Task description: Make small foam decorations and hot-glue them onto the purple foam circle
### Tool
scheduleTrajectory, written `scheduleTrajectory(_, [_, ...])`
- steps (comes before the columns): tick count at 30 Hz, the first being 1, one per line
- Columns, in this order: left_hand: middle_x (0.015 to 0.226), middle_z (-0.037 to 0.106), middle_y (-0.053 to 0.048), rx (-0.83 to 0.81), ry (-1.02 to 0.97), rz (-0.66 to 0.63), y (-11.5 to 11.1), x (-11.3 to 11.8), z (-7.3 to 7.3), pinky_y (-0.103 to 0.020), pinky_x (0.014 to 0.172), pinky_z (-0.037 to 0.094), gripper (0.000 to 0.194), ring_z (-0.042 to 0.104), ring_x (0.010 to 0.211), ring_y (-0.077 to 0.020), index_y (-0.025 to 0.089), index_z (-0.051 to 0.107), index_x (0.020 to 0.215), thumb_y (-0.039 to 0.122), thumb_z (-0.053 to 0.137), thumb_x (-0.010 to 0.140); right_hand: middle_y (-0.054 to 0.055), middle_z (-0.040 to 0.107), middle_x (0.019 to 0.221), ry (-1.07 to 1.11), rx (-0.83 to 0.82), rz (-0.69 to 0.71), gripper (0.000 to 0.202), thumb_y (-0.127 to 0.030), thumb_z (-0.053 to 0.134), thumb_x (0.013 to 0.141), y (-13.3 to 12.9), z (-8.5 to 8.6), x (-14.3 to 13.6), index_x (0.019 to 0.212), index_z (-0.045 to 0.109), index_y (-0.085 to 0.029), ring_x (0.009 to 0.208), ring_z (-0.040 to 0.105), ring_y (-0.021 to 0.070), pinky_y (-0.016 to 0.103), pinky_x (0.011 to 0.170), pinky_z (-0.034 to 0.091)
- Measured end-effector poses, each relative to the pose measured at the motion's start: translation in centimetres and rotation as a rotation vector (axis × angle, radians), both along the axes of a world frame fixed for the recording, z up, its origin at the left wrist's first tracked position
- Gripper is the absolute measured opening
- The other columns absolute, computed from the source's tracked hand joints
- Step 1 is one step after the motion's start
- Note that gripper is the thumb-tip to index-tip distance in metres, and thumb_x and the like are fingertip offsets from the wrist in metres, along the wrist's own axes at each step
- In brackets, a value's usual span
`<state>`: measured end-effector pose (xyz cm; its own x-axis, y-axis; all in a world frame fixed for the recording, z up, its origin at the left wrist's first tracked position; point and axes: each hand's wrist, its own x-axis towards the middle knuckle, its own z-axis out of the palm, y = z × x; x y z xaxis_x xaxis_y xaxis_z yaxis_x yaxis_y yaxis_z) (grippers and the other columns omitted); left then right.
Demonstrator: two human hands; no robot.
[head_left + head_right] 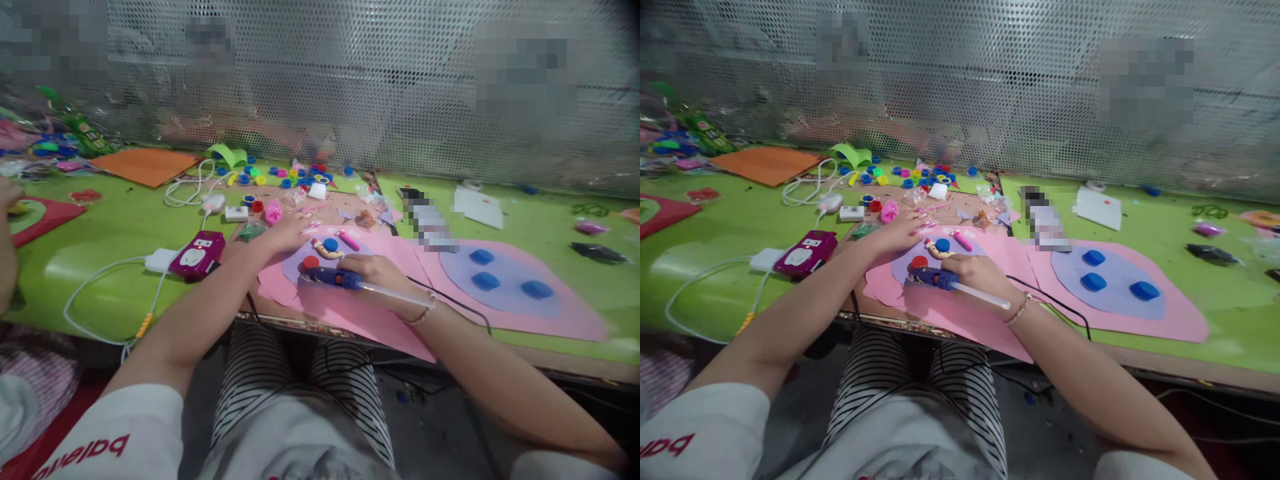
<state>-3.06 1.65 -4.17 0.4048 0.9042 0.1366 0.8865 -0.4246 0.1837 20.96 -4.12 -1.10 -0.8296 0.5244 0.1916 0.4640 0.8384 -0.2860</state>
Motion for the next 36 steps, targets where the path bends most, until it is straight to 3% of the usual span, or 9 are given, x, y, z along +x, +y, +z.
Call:
scheduleTrajectory(4, [0.151, 0.035, -0.006, -0.008, -0.006, -0.001, -0.08, -0.05, 0.0, -0.037, 0.115, 0.023, 0.052, 0.028, 0.14, -0.0249, 0.02, 0.045, 0.138, 0.029, 0.043, 0.087, 0.002, 0.06, 0.075, -0.002, 0.006, 0.003, 0.013, -0.02, 0.049, 0.087, 0.05, -0.04, 0.07, 0.082, 0.061, -0.017, 0.063, 0.052, 0.0123, 0.027, 0.058, 0.032])
scheduleTrajectory(27, [0.138, 0.05, -0.01, -0.038, -0.018, 0.006, -0.26, 0.14, 0.0, -0.042, 0.112, 0.029, 0.047, 0.033, 0.136, -0.0268, 0.021, 0.052, 0.133, 0.029, 0.043, 0.088, 0.003, 0.062, 0.078, -0.013, 0.002, 0.003, 0.012, -0.02, 0.05, 0.087, -0.06, 0.16, 0.03, 0.081, 0.061, -0.017, 0.065, 0.054, 0.0134, 0.028, 0.059, 0.033])
scheduleTrajectory(36, [0.138, 0.047, -0.012, -0.067, -0.02, 0.013, -0.14, 0.02, -0.08, -0.04, 0.111, 0.031, 0.047, 0.036, 0.135, -0.0268, 0.019, 0.053, 0.132, 0.03, 0.044, 0.087, 0.002, 0.062, 0.077, -0.004, 0.0, 0.009, 0.011, -0.02, 0.052, 0.086, 0.07, 0.06, 0.08, 0.081, 0.061, -0.016, 0.064, 0.053, 0.0126, 0.026, 0.057, 0.032])
